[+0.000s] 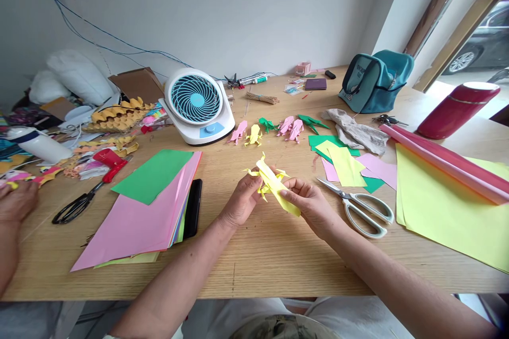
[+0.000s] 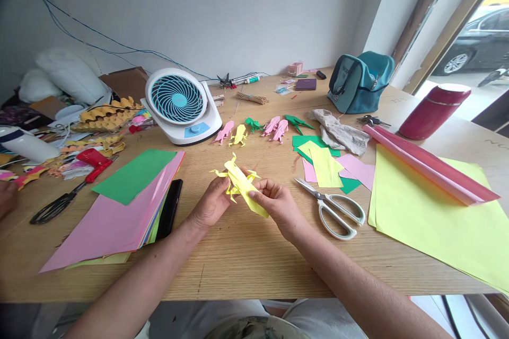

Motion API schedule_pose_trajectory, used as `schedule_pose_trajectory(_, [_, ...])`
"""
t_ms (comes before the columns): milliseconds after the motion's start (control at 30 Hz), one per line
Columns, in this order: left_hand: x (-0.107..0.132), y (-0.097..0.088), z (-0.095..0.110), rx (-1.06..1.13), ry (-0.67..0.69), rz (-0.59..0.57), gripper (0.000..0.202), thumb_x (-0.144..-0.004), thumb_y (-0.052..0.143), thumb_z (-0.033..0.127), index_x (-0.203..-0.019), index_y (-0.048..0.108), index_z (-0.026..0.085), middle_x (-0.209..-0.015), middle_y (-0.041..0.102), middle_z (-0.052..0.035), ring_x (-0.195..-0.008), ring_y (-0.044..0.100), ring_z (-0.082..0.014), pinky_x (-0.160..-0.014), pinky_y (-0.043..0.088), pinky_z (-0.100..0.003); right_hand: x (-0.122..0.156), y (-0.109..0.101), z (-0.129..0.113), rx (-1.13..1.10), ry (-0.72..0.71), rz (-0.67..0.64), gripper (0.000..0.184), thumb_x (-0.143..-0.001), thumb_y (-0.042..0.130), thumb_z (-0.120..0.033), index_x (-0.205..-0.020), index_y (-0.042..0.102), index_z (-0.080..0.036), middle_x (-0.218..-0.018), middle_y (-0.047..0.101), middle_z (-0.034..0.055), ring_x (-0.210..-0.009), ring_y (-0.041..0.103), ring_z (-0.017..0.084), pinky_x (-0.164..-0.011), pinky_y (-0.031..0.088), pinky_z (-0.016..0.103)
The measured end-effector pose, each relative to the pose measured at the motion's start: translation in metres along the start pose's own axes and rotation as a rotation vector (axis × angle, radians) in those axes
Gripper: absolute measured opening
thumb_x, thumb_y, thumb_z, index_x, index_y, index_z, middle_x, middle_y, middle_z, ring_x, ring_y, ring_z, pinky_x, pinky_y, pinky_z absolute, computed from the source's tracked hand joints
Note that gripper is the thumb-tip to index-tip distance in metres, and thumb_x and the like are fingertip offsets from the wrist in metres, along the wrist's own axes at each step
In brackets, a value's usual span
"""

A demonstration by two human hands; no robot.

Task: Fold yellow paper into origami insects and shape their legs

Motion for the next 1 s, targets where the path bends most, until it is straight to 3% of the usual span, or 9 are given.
schedule_pose_trajectory(167, [-0.001,-0.001,0.002,-0.105,0.037,0.014,0.040,-0.085,0.066,0.048,-0.108,0.068,0.016,-0.109,0.071,-0.0097,-0.107,0.062,-0.0240,-0.092,0.046,-0.033,-0.001,-0.002,0.001,0.033,-0.004,0.024,0.045,-0.056,0.089,-0.046,-0.077,0.061,-0.018,-0.063,0.059,-0.0032,-0.054,0.045,0.008,-0.051,0.029,0.023])
schedule_pose_trajectory(400, [-0.002,-0.007,0.004,-0.077,0.010,0.215,0.030,-0.077,0.076,0.040,-0.090,0.064,0.016,-0.086,0.072,-0.0042,-0.087,0.067,-0.0169,-0.078,0.048,-0.026,-0.001,0.002,-0.004,0.120,-0.089,0.042,0.045,-0.058,0.086,-0.050,-0.075,0.059,-0.018,-0.063,0.059,-0.0030,-0.054,0.047,0.009,-0.051,0.030,0.024])
schedule_pose_trajectory(533, [-0.002,-0.008,0.000,-0.045,-0.018,0.201,0.029,-0.077,0.077,0.039,-0.085,0.060,0.016,-0.083,0.071,-0.0021,-0.083,0.067,-0.0153,-0.076,0.049,-0.025,-0.001,0.003,-0.005,0.151,-0.144,0.026,0.043,-0.063,0.083,-0.052,-0.076,0.058,-0.019,-0.065,0.060,-0.0019,-0.055,0.048,0.010,-0.051,0.032,0.025])
schedule_pose_trajectory(833, [-0.001,-0.007,-0.006,-0.123,-0.064,0.154,0.036,-0.076,0.077,0.042,-0.097,0.065,0.015,-0.097,0.072,-0.0064,-0.085,0.065,-0.0151,-0.067,0.047,-0.022,-0.002,0.000,-0.005,0.201,-0.159,0.041,0.045,-0.064,0.081,-0.056,-0.077,0.056,-0.020,-0.065,0.060,-0.0019,-0.054,0.047,0.010,-0.050,0.033,0.025])
schedule_pose_trajectory(1000, [0.000,-0.005,-0.005,-0.084,-0.167,0.107,0.038,-0.072,0.082,0.036,-0.101,0.069,0.015,-0.101,0.071,-0.0065,-0.084,0.063,-0.0132,-0.067,0.049,-0.021,0.002,0.004,-0.011,0.253,-0.198,-0.020,0.041,-0.071,0.077,-0.054,-0.081,0.057,-0.020,-0.066,0.059,-0.0021,-0.057,0.048,0.011,-0.051,0.035,0.025])
Point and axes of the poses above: each hand's wrist, its own x-axis away from the middle knuckle, its own y-axis out of the palm, z = x × y, the point moved 7 cm from there along -x, towards the middle knuckle
